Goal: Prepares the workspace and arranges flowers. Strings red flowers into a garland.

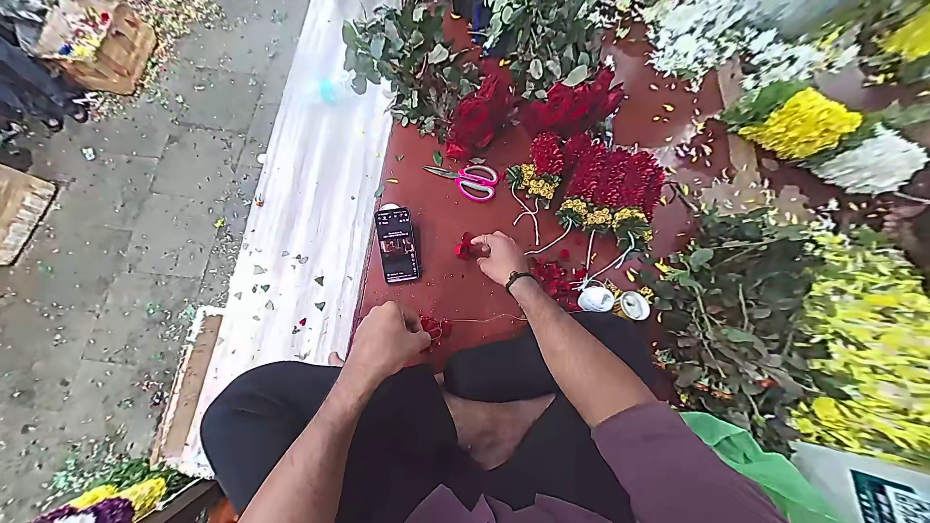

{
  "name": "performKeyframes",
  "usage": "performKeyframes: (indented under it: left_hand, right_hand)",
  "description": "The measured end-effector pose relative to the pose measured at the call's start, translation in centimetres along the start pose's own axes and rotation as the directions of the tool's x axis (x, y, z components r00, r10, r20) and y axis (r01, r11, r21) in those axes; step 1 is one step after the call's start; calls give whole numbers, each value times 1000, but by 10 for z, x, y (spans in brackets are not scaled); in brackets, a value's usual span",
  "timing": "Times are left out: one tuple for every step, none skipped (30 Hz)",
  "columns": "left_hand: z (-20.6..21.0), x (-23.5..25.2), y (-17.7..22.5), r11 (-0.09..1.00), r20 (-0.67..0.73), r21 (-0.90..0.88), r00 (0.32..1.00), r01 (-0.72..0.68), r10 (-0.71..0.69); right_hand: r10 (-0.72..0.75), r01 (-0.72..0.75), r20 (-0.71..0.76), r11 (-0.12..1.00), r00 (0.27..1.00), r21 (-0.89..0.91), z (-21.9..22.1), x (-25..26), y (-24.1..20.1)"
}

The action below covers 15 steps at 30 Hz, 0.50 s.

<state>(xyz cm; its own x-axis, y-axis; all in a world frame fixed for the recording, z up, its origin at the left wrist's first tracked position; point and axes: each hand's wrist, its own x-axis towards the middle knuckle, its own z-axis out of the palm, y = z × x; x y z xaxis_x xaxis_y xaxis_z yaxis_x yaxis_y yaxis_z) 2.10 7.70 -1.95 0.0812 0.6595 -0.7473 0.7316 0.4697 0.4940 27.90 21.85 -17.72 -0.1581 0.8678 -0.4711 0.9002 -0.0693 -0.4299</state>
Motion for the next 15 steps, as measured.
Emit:
performKeyframes:
  left_hand:
    - [0,1,-1,1000,8,8,1000,5,-5]
    - [1,2,-2,1000,12,11,1000,11,-11]
    - [1,4,-3,1000,13,8,1000,16,-16]
    - [0,4,-3,1000,14,6,1000,24,-24]
    - [0,4,-2,1000,17,4,999,30,-30]
    - [-1,3,-1,999,23,3,999,33,-33]
    - [-1,3,1,999,26,6,999,33,-33]
    - [-2,3,3,999,30,11,999,31,-31]
    - [-1,3,5,1000,31,14,999,27,-28]
    - [0,2,6,1000,34,14,999,22,-22]
    - [1,2,6,1000,39,12,999,16,-16]
    - [2,1,6,1000,38,12,999,9,-10]
    - [2,1,5,1000,33,14,999,4,-4]
    - [2,0,4,1000,29,13,1000,4,-5]
    - [1,-2,4,1000,25,13,1000,9,-10]
  right_hand:
    - [-36,36,-26,999,999,17,12,9,5]
    - [-51,56,-77,996,996,65,22,15,8]
    - [-43,63,-145,988,988,139,28,18,9]
    - [-14,59,-201,974,980,219,29,19,9]
    - [19,53,-239,955,971,293,27,19,9]
    - [53,37,-249,938,967,344,22,18,9]
    - [80,18,-241,925,967,379,16,17,9]
    - [99,3,-226,912,969,410,11,15,10]
    - [117,-11,-211,896,970,445,9,14,13]
    - [143,-37,-189,880,971,474,10,13,17]
    - [171,-64,-169,861,971,505,12,13,21]
    - [193,-86,-150,844,970,529,14,13,23]
    - [207,-101,-135,831,969,546,17,12,24]
    - [213,-114,-115,822,970,557,18,11,23]
    - [216,-130,-90,819,972,559,17,8,22]
